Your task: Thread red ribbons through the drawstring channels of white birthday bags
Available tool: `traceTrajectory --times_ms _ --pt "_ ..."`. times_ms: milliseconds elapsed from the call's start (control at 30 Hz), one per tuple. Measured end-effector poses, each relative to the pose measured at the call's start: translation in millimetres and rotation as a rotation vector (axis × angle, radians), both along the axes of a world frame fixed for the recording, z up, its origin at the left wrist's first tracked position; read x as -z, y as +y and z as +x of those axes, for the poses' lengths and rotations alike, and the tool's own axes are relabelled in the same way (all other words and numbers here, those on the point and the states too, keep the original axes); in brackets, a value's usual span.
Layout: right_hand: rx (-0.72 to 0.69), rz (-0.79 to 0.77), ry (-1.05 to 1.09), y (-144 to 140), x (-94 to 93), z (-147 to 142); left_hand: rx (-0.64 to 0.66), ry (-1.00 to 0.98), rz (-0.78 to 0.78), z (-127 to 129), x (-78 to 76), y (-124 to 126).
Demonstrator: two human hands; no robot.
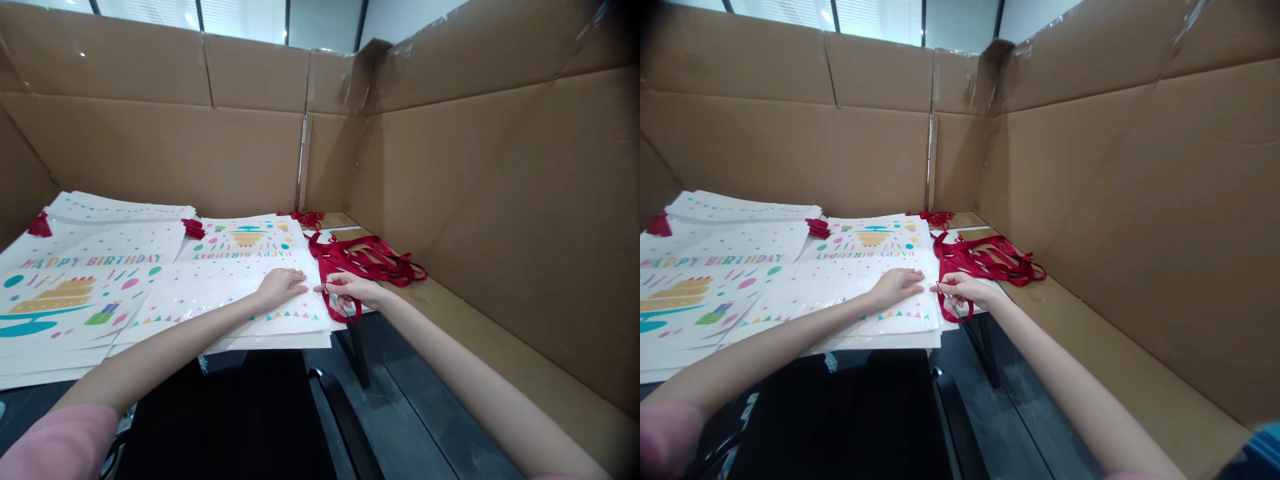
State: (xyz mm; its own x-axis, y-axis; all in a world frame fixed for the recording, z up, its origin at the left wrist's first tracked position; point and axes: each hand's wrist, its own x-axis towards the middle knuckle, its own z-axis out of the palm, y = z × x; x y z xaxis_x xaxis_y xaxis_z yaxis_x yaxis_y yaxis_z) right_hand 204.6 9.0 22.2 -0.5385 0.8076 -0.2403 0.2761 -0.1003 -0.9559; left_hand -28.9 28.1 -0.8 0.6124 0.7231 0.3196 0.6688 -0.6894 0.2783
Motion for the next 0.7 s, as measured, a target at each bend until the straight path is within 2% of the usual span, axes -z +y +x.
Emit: traceTrajectory --times_ms 267,433,700 --pt "0.052 0.041 0.033 6 3.2 -7 -0.012 -0.061 -0.007 0 6.0 4" --pt "0.112 0.072 0.064 5 2.2 -13 0.007 -0.085 0.014 1 4.4 3" --pt "0.138 0.006 0.1 -8 3.9 -18 0.014 -0.098 0.032 2 -3.4 -1"
